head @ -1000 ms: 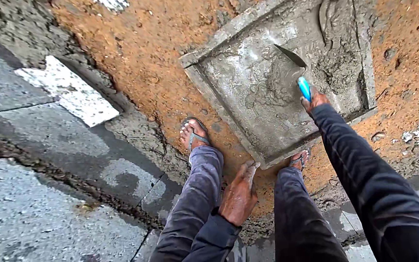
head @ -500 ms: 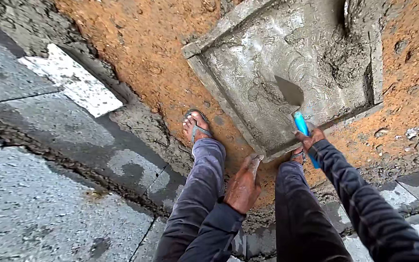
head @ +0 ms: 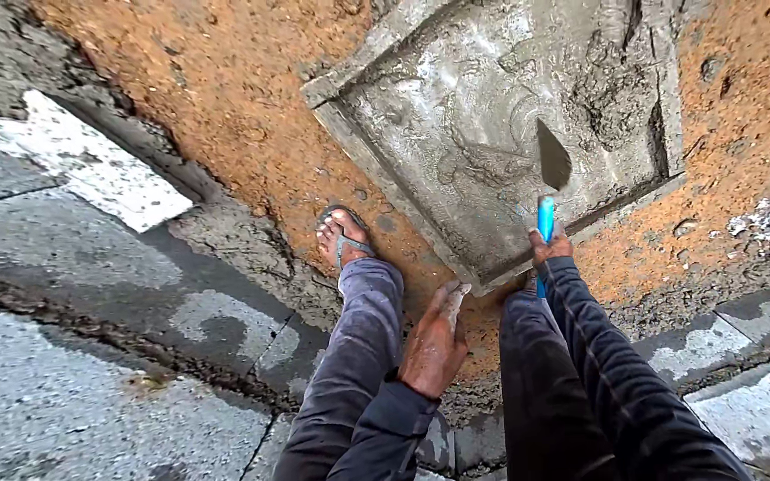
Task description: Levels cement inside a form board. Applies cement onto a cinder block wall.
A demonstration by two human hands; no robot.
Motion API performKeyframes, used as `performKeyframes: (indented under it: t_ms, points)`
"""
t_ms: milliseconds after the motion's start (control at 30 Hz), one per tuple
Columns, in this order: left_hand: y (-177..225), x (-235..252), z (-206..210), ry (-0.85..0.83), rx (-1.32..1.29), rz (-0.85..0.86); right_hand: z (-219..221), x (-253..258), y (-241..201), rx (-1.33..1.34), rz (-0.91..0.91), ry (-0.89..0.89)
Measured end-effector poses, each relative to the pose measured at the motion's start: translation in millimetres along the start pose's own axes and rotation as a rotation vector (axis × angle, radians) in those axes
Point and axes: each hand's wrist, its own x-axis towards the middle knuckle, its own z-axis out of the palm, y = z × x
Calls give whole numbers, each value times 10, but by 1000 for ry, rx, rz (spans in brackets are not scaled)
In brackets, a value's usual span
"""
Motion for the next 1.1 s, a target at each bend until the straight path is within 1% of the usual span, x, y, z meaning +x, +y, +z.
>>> performKeyframes:
  t_ms: [67, 100, 167, 233, 333, 367, 400, 467, 567, 633, 733, 800, 900, 933, 1000, 1033, 1100]
  points:
    - [11, -6, 10, -4, 1, 10, 139, 169, 229, 102, 62, 26]
    - [13, -2, 7, -6, 5, 10, 237, 185, 239, 140, 76, 6]
    - [5, 14, 15, 0, 14, 2, 455, 117, 102, 196, 48, -52]
    - [11, 5, 56, -10, 28, -12, 578, -9, -16, 110, 17, -93]
    - [14, 20, 70, -11, 46, -17, 438, -277, -47, -127, -18, -106]
    - [13, 14, 83, -3, 49, -13, 351, -390, 8, -161, -8, -105]
    - [9, 10, 95, 1, 50, -8, 254, -508, 75, -137, 1, -111]
    - [5, 11, 100, 4, 52, -4, 80, -707, 193, 67, 36, -161]
    - [13, 13, 111, -7, 45, -10, -59, -826, 216, 480, 187, -326]
    - [17, 19, 118, -14, 47, -19, -72, -766, 134, 607, 249, -382]
    - [14, 39, 136, -13, 55, -14, -93, -567, 12, 665, 264, -445]
    - [8, 33, 146, -6, 49, -8, -150, -535, -50, 608, 180, -465]
    - [6, 36, 152, -2, 38, -4, -332, -513, -12, 378, -16, -481]
    - [8, 39, 143, -3, 39, -4, -355, -503, -12, 299, -55, -433]
    - [13, 19, 135, -6, 35, -7, -355, -423, 25, 102, -98, -261]
    - [16, 24, 127, -2, 33, -4, -368, -318, 33, 26, -110, -175]
    - [21, 20, 117, -1, 35, -3, -363, -50, 62, -99, -158, -73]
